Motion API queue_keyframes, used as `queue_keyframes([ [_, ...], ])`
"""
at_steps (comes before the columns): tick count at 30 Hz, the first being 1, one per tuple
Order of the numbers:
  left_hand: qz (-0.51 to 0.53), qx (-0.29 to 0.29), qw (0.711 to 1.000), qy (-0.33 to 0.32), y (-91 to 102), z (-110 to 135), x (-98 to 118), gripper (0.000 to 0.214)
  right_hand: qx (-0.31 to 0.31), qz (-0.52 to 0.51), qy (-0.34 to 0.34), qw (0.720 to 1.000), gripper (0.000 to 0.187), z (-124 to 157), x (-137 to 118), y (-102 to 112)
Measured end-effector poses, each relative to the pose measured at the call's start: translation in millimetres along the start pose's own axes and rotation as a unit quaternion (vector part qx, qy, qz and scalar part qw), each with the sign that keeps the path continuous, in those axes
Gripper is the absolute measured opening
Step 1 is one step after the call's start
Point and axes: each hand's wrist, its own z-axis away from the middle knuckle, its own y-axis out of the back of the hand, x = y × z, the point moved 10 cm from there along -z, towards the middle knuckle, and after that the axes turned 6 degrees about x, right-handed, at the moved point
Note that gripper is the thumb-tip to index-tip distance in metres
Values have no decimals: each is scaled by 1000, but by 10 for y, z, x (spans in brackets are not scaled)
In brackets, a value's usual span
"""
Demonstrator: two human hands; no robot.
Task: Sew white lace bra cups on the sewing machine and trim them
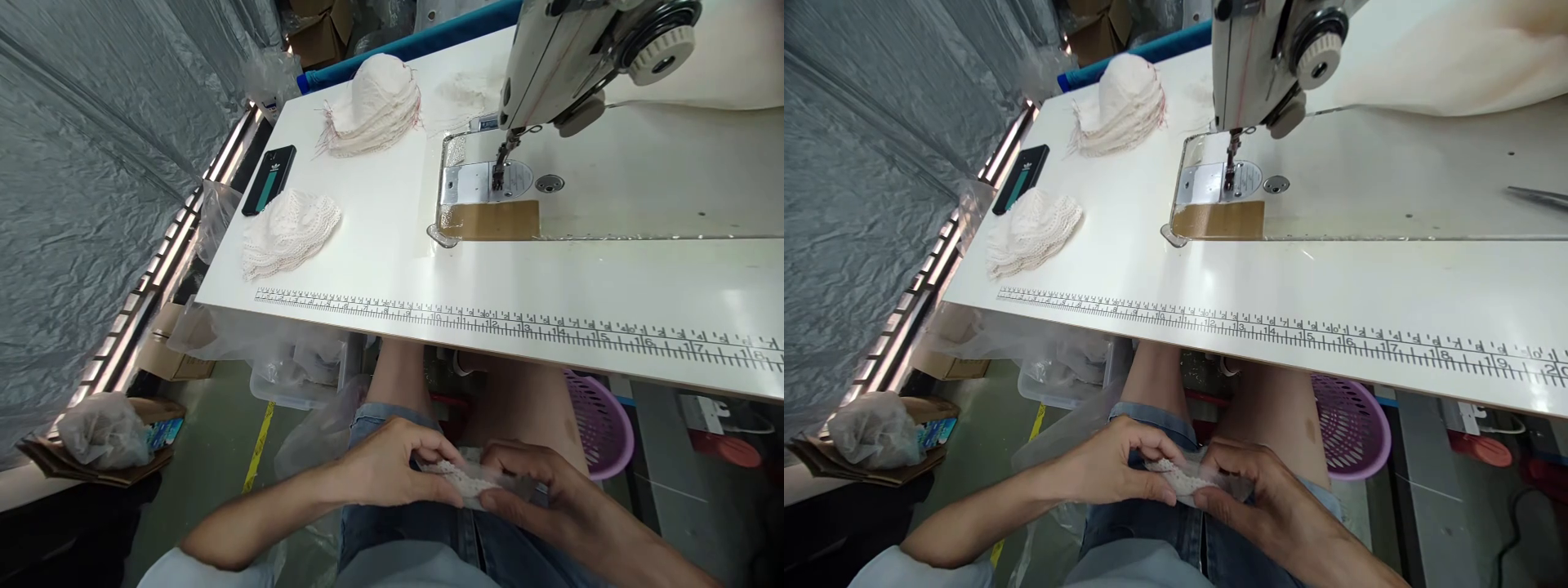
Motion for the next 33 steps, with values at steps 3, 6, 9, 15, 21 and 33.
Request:
queue_keyframes([
  [3,-7,6,999,34,-19,-26,-75,33,5,9,4,1000,34,-4,-8,8],
  [6,5,3,998,59,-48,-42,-139,34,1,7,4,1000,33,-3,-17,8],
  [9,50,-8,996,74,-81,-42,-183,39,-5,2,-2,1000,33,11,-7,12],
  [15,124,-7,987,98,-80,-30,-238,42,-7,-12,-4,1000,26,63,115,28],
  [21,118,-4,988,95,-66,-2,-229,38,-10,-4,-7,1000,24,95,190,25],
  [33,108,-20,990,92,-111,32,-281,41,-13,-7,11,1000,19,129,97,2],
])
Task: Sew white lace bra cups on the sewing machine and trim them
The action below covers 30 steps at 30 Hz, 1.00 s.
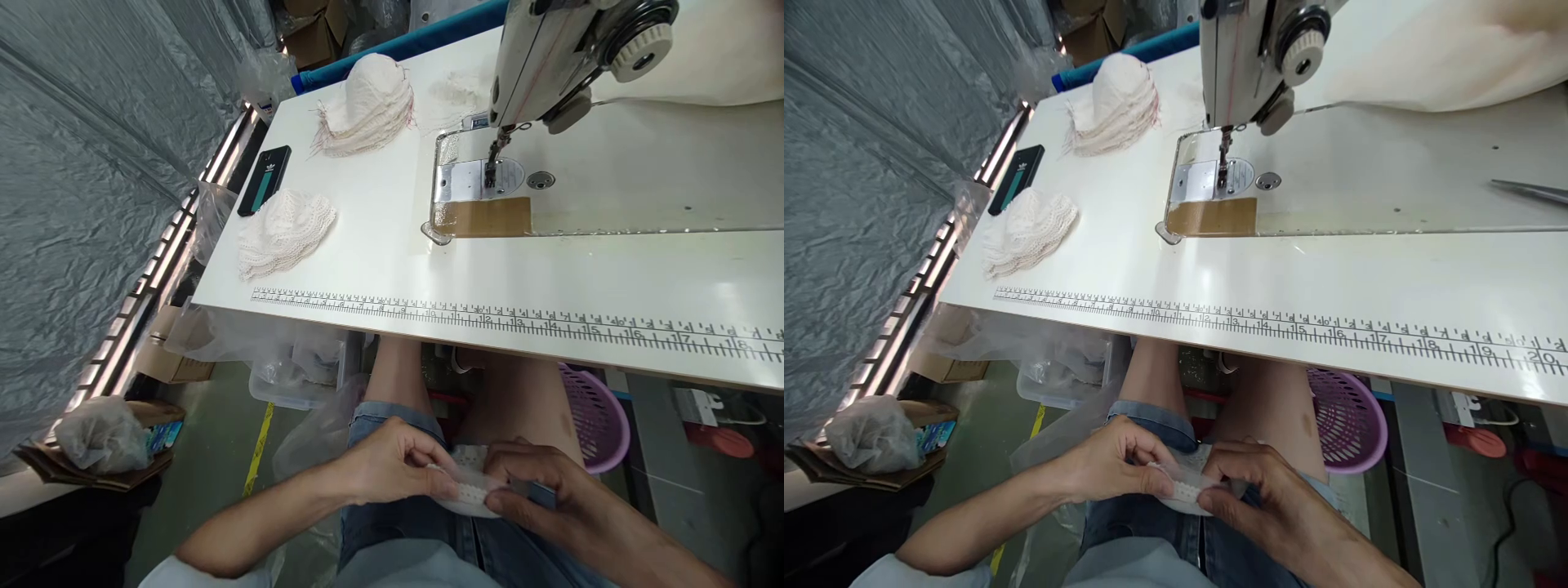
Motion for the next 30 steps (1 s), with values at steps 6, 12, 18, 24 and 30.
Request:
queue_keyframes([
  [6,53,4,999,11,-5,-9,-8,35,0,11,2,1000,21,-36,-37,7],
  [12,84,8,996,43,51,20,-81,34,-16,36,-5,999,19,-39,-34,-15],
  [18,93,12,994,52,105,35,-114,35,-8,34,43,998,16,-41,-118,-20],
  [24,92,20,995,41,128,40,-91,30,1,25,-6,1000,19,-19,-3,20],
  [30,89,25,995,36,143,52,-48,28,37,33,-29,998,19,51,96,86],
])
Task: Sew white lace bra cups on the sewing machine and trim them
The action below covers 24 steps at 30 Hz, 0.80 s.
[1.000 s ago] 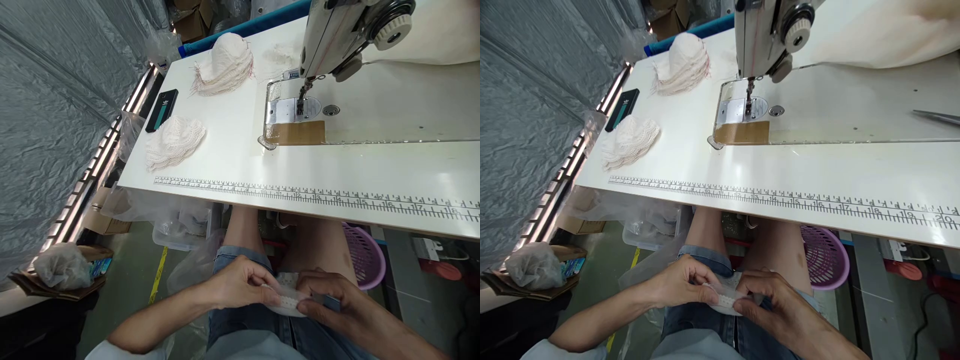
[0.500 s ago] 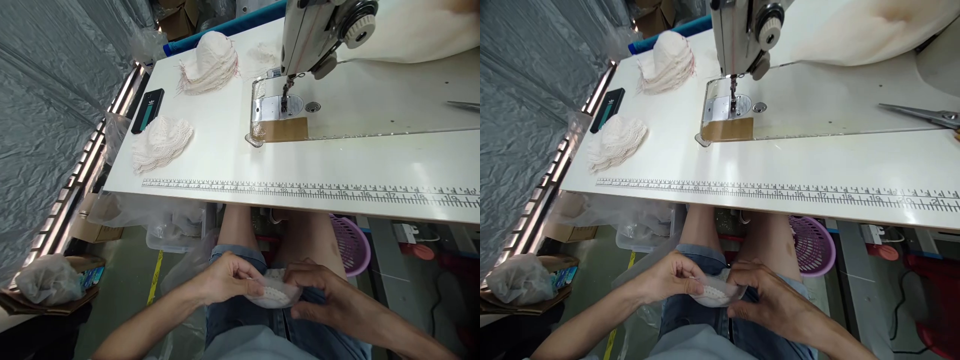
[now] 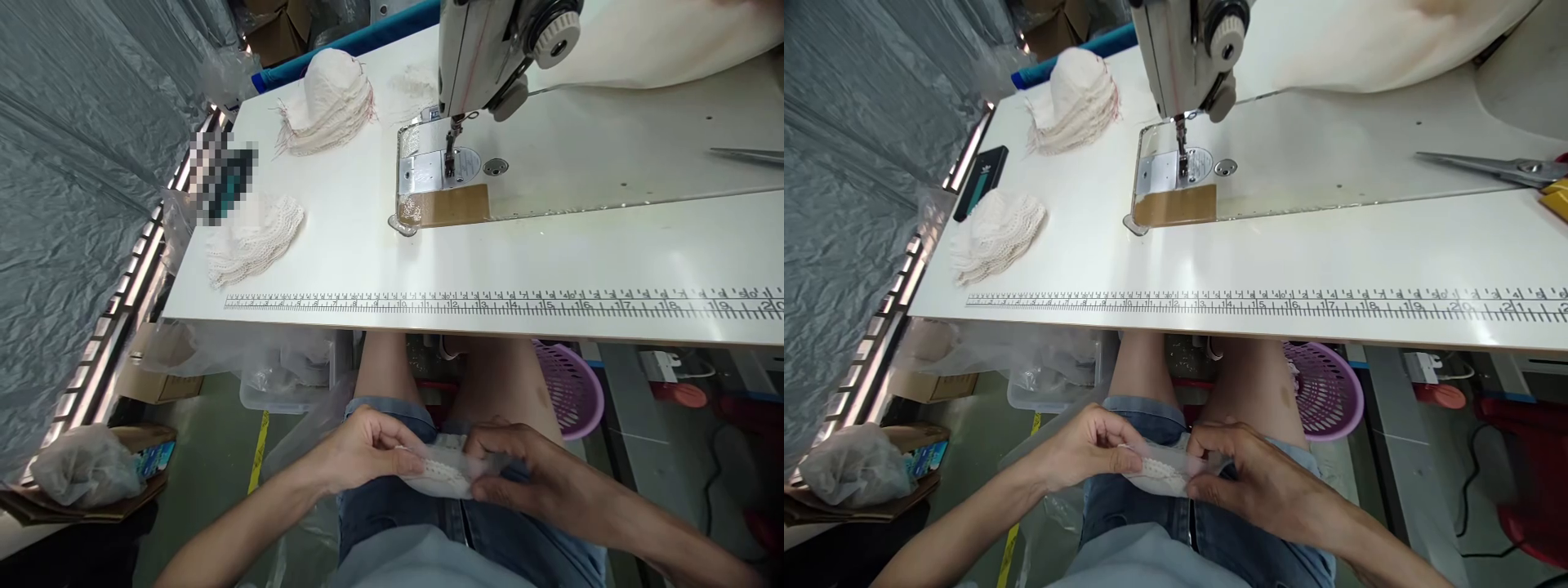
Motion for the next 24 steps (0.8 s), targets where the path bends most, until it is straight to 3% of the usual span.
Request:
queue_keyframes([
  [11,11,35,999,8,17,-9,-2,35,-41,-27,42,998,16,-112,-124,-132],
  [16,15,25,999,30,25,-9,-28,37,-61,-74,32,995,20,-48,-115,-74],
  [24,15,6,1000,16,-4,-15,-19,35,-43,-42,18,998,22,-15,-61,6],
])
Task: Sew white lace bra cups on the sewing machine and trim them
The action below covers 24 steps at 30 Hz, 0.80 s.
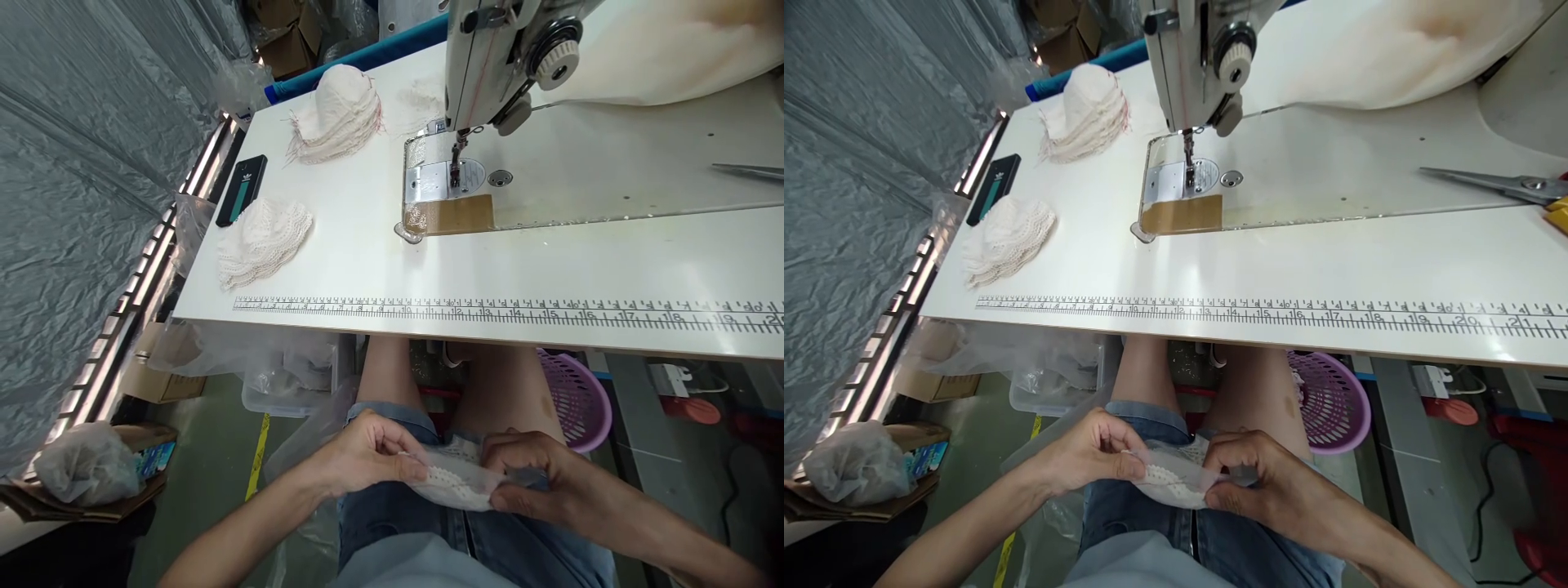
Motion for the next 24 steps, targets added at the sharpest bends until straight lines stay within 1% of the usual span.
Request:
queue_keyframes([
  [6,-24,-11,999,-20,-16,15,47,33,-4,0,10,1000,17,13,-58,1],
  [9,-26,-9,999,-21,-32,15,66,34,3,-5,-3,1000,17,-3,-59,-16],
  [12,-34,14,999,-34,-28,0,102,37,32,-16,-10,999,21,-68,-82,-21],
  [15,-52,55,995,-63,19,-12,173,41,70,1,26,997,27,-136,-197,8],
  [17,-65,75,990,-96,56,-9,267,44,105,29,53,993,33,-150,-298,76],
  [20,-76,83,982,-152,93,19,487,48,157,75,75,982,36,-123,-469,234],
  [22,-88,77,975,-190,99,69,692,53,181,91,89,975,34,-91,-625,334],
  [24,-107,66,965,-230,92,156,941,55,197,85,117,970,30,-51,-839,421],
])
